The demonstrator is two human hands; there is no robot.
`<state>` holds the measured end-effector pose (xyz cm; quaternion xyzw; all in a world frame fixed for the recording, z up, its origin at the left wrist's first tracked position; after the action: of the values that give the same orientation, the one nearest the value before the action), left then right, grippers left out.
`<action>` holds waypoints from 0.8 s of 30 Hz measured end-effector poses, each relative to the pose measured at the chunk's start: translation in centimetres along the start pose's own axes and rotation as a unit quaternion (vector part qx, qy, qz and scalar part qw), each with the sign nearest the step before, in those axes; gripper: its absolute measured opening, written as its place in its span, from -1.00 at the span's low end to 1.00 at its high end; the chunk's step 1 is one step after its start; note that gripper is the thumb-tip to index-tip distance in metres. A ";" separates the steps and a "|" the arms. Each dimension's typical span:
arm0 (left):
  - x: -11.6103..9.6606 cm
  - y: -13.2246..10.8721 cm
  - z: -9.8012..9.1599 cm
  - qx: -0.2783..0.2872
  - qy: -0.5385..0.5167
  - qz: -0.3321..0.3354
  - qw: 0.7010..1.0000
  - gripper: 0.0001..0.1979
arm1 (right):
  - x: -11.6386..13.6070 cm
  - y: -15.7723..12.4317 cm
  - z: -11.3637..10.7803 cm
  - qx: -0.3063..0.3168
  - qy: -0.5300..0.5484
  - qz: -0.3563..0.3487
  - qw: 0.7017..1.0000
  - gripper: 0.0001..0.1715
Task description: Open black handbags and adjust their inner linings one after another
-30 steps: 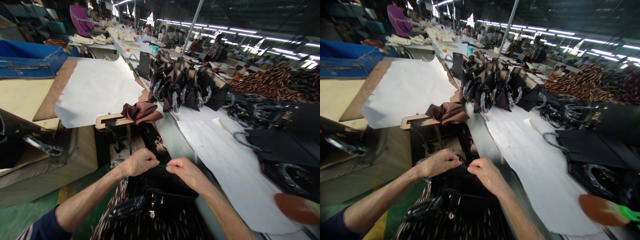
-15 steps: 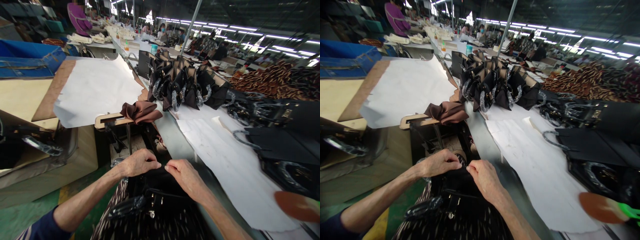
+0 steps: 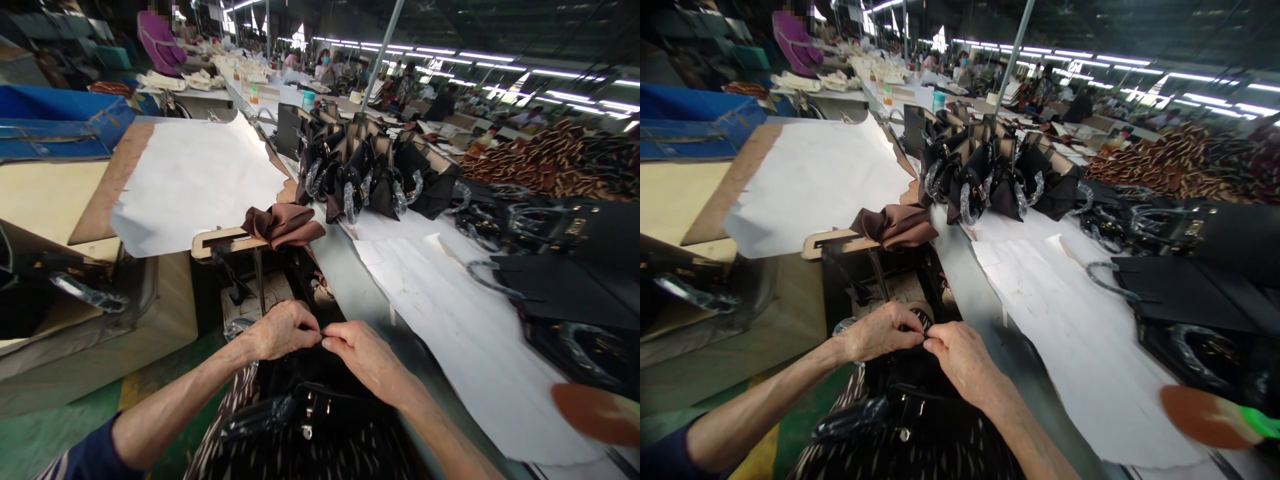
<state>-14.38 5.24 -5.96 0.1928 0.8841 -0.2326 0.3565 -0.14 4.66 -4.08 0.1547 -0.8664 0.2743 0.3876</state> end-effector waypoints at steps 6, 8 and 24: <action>0.6 -0.7 -1.3 0.017 -0.049 0.009 0.999 -0.75 | 0.7 0.5 0.3 -0.033 -0.019 0.001 0.999 -0.69; 1.4 -1.2 -2.1 0.019 -0.095 0.019 0.995 -0.70 | 0.7 0.5 0.3 -0.042 -0.027 0.007 0.999 -0.67; 4.3 -3.2 -2.0 -0.048 -0.135 -0.032 0.989 -0.65 | 0.6 0.8 0.4 -0.023 -0.032 0.037 0.999 -0.66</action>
<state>-20.03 4.45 -6.92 0.1138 0.8439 -0.2248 0.4737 -1.14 5.00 -4.18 0.1220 -0.8895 0.2632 0.3530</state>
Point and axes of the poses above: each hand's wrist, its own y-axis towards the middle knuckle, its own z-axis out of the palm, x = y × z, the point moved 4 cm from there along y, towards the middle knuckle, and after that the axes turned 14 degrees about y, right-handed, at the moved point
